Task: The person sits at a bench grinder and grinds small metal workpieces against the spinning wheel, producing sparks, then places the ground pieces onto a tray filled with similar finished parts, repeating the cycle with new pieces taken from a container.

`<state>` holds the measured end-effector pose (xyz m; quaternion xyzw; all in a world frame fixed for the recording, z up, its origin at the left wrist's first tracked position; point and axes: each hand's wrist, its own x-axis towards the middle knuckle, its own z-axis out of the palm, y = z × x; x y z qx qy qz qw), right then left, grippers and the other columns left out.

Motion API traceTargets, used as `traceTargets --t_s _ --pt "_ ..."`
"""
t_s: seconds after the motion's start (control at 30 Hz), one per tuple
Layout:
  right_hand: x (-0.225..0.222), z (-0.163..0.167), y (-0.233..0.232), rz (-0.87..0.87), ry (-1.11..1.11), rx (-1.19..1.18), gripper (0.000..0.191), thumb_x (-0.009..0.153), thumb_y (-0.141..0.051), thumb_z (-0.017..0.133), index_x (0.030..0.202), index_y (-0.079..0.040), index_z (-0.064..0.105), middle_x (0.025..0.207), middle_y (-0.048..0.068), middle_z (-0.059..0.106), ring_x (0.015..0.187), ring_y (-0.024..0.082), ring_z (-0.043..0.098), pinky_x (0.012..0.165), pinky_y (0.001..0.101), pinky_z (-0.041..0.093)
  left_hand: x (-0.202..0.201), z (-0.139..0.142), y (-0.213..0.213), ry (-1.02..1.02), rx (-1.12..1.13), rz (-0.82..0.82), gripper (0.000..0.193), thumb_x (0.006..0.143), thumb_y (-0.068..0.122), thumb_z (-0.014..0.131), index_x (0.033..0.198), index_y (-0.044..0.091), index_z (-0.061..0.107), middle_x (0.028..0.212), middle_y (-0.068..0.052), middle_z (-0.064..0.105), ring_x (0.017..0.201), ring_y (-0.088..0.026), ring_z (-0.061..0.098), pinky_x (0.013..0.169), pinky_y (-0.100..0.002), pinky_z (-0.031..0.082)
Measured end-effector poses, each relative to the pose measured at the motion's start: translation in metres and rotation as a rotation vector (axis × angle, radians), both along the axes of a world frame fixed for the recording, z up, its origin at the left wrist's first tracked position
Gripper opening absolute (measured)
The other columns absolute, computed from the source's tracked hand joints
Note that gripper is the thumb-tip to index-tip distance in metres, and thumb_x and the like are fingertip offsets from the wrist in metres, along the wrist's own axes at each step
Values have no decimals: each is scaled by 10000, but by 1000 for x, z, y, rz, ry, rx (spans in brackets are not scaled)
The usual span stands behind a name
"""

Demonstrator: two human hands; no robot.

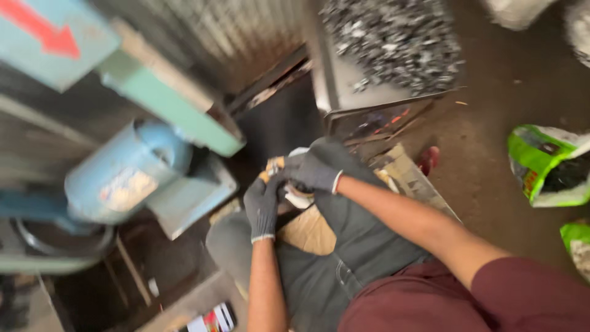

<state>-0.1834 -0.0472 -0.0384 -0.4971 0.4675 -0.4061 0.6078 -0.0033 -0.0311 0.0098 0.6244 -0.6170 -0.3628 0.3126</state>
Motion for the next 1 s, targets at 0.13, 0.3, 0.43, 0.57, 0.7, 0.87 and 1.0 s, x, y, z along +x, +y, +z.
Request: traceTargets --t_s 0.13,0.3,0.43,0.57,0.7,0.87,1.0 --pt "20 -16 -19 67 -53 84 338 983 -143 658 1304 -50 705 1027 60 736 892 143 613 795 320 512 24 -18 -17 -37 151 43 341 930 343 669 1038 26 732 835 -187 743 711 -290 716 672 -402 531" --pt "46 -25 -51 90 308 -369 244 997 -152 657 1199 -41 734 1024 94 760 924 134 696 788 315 532 32 -41 -46 -174 16 87 308 915 302 704 1011 13 744 889 -202 732 786 -349 684 682 -430 512" --pt "59 -36 -78 111 137 -35 301 963 -206 645 1199 -48 744 920 130 721 761 174 634 672 339 504 30 -58 -62 25 197 281 313 929 296 660 1020 5 728 813 -173 735 712 -271 698 651 -396 533" --pt "66 -58 -92 29 191 2 240 952 -211 645 1065 -19 732 865 119 763 744 193 674 665 322 538 32 -87 -70 290 125 352 333 977 275 640 936 -53 679 802 -186 736 714 -267 642 689 -387 531" --pt "63 -79 -86 45 282 -303 217 967 -194 655 1067 -34 760 895 97 747 790 153 699 708 292 530 29 -110 -68 108 156 353 294 925 287 661 885 -2 707 751 -203 706 665 -259 685 659 -399 520" --pt "59 -76 -82 48 434 -297 205 1037 -208 701 969 -19 742 850 128 679 745 182 654 705 328 506 24 -99 -54 -118 -27 362 349 1006 283 673 865 -36 665 842 -251 686 783 -363 662 712 -435 514" --pt "51 -49 -76 44 240 -205 231 932 -157 679 1113 -28 742 798 38 720 646 89 654 592 270 524 21 -75 -46 203 188 362 324 942 328 631 936 7 677 769 -202 713 677 -293 724 633 -404 556"
